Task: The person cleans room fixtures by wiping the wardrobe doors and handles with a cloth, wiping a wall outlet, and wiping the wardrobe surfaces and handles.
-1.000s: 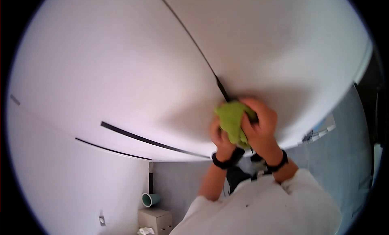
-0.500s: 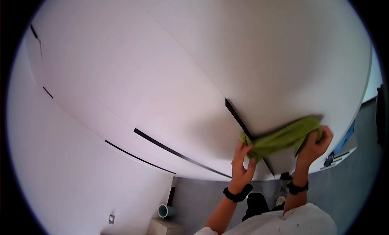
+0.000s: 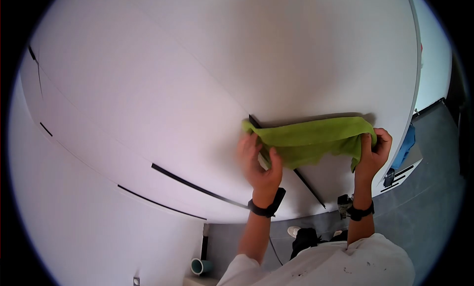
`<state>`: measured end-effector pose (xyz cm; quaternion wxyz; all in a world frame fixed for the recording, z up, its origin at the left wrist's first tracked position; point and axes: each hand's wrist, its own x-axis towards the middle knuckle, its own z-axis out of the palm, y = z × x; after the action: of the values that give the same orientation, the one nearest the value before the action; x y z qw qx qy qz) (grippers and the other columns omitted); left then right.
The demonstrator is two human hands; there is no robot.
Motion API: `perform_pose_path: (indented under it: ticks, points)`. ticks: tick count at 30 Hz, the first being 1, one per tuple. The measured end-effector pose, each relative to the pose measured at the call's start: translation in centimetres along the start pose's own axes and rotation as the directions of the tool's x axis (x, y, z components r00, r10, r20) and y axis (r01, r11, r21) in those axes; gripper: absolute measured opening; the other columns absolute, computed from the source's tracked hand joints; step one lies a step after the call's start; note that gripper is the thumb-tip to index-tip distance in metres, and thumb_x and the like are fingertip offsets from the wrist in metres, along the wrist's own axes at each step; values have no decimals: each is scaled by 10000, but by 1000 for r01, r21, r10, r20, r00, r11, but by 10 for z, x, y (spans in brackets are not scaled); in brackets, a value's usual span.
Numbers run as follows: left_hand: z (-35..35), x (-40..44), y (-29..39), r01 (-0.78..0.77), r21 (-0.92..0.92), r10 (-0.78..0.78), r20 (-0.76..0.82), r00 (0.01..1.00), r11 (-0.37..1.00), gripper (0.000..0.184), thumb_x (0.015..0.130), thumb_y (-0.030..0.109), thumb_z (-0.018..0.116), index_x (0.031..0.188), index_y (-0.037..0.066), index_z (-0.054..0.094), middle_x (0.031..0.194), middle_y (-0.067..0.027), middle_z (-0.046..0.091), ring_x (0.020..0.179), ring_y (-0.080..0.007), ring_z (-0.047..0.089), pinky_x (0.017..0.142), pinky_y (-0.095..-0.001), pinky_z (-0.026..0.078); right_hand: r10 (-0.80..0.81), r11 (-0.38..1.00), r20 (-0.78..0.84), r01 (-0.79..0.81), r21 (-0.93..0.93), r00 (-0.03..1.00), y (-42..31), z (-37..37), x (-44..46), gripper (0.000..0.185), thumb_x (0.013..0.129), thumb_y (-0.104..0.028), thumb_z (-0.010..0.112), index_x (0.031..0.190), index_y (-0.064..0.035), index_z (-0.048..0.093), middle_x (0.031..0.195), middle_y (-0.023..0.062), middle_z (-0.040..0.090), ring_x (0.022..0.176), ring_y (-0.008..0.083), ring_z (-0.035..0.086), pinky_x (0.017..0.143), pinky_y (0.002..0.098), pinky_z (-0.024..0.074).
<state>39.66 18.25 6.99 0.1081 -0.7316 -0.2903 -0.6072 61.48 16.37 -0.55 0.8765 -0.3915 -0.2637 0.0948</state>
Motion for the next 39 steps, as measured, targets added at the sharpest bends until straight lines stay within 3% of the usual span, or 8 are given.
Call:
perform_pose_path:
  ticks: [5, 7, 19, 26, 28, 34, 38, 39]
  points:
    - [3, 16, 10, 89, 130, -85, -30, 996, 988, 399, 759, -85, 649, 1110, 37, 503, 1119, -113, 512, 942, -182, 558, 746, -274, 491, 37, 999, 11, -38, 8, 999, 2, 7, 3, 212, 867, 7, 611, 1047, -27, 503, 985, 34, 522, 894, 108, 505, 814, 243, 419]
    - [4, 24, 18, 312, 26, -308, -91, 947, 950, 283, 759, -35, 697, 999, 3, 552, 917, -59, 578, 777, -115, 559, 675, -238, 472, -2, 1000, -23, 2, 13, 1000, 8, 11, 4, 215, 869, 11, 601, 1052, -19, 492, 997, 45, 521, 901, 115, 508, 824, 243, 416]
    - [-6, 47, 23, 391, 297, -434, 90, 896, 871, 204, 854, 165, 648, 771, 7, 549, 578, -14, 533, 502, -68, 435, 457, -227, 319, -390, 919, -39, 385, -86, 920, 31, 20, 16, 259, 837, 66, 598, 1044, -13, 464, 1004, 88, 523, 897, 143, 515, 812, 269, 427]
    - [-7, 53, 24, 362, 396, -418, 64, 906, 844, 164, 859, 123, 588, 771, -9, 544, 547, -35, 503, 464, -86, 394, 438, -239, 304, -529, 846, 12, 528, -70, 849, 30, 21, 28, 270, 816, 80, 585, 1045, -4, 469, 964, 123, 552, 859, 192, 553, 781, 320, 488]
    - [-10, 58, 27, 342, 447, -438, 129, 890, 826, 164, 790, 112, 640, 776, -5, 527, 590, -111, 547, 485, -259, 526, 449, -340, 414, -543, 834, 31, 543, -97, 839, 26, 24, 31, 268, 809, 99, 567, 1039, 1, 470, 931, 134, 563, 823, 196, 563, 757, 318, 503]
    - [-5, 69, 34, 386, 426, -477, 129, 869, 818, 137, 734, 85, 636, 756, -11, 542, 588, -126, 522, 477, -290, 500, 447, -356, 413, -571, 813, -74, 550, -193, 818, 18, 29, 40, 237, 805, 109, 532, 1013, 10, 478, 871, 156, 582, 737, 195, 568, 691, 322, 511]
    - [-9, 63, 27, 399, 406, -470, 91, 878, 822, 119, 718, 79, 636, 733, 5, 545, 603, -120, 532, 493, -286, 512, 463, -359, 422, -471, 882, -96, 468, -54, 877, 2, 46, 25, 208, 877, -26, 534, 1066, -2, 451, 857, 118, 547, 741, 184, 544, 677, 338, 508]
    - [-7, 60, 26, 370, 407, -437, 80, 896, 835, 90, 714, 50, 603, 764, -5, 552, 568, -95, 490, 468, -204, 443, 449, -310, 384, -511, 858, -52, 505, -93, 858, -2, 57, 18, 254, 887, -102, 561, 1086, -9, 433, 833, 91, 516, 733, 177, 527, 651, 347, 500]
